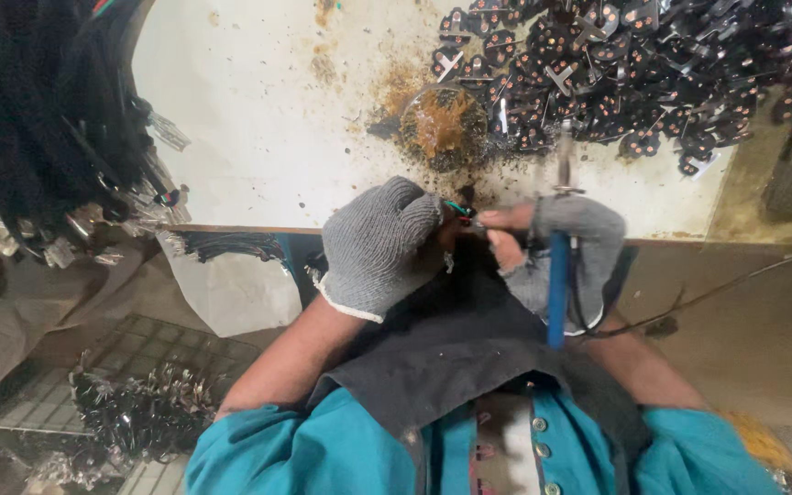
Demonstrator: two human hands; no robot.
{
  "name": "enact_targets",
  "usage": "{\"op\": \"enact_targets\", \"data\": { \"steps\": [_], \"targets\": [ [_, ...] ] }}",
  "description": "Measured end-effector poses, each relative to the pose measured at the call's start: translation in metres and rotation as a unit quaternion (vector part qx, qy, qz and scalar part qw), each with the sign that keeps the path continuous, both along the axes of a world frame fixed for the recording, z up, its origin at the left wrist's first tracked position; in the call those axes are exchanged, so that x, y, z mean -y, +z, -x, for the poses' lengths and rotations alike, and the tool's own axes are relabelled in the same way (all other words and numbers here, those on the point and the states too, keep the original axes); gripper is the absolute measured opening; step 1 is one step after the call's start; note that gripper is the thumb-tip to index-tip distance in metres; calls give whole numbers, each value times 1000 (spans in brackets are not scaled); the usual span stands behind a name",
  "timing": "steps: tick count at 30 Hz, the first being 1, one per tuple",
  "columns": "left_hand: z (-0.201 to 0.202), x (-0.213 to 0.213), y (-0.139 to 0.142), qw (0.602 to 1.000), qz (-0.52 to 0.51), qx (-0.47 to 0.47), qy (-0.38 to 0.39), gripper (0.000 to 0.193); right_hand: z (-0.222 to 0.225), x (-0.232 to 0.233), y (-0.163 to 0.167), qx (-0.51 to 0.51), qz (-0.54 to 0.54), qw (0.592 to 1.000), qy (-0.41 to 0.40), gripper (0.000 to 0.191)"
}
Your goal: The person solders wires to electrical plug connectors at a workbench. They hold a wire against a plug terminal, dip it into flux, and use a soldering iron to solder the joint, then set the finished plug aside and repeat with new wires and plugs.
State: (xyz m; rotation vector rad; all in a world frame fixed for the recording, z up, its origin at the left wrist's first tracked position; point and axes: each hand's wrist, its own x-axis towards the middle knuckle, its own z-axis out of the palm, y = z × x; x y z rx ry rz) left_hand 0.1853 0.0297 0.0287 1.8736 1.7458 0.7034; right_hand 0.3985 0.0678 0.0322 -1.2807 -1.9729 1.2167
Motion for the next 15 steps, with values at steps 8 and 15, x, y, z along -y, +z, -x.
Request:
{"op": "enact_targets", "data": {
  "steps": [8,15],
  "targets": [
    [2,-3,2,1000,10,2,-4,20,-8,7,-1,18,55,998,-32,13],
    [4,-4,6,998,28,48,20,18,-7,7,3,30,57,998,-20,31]
  ]
}}
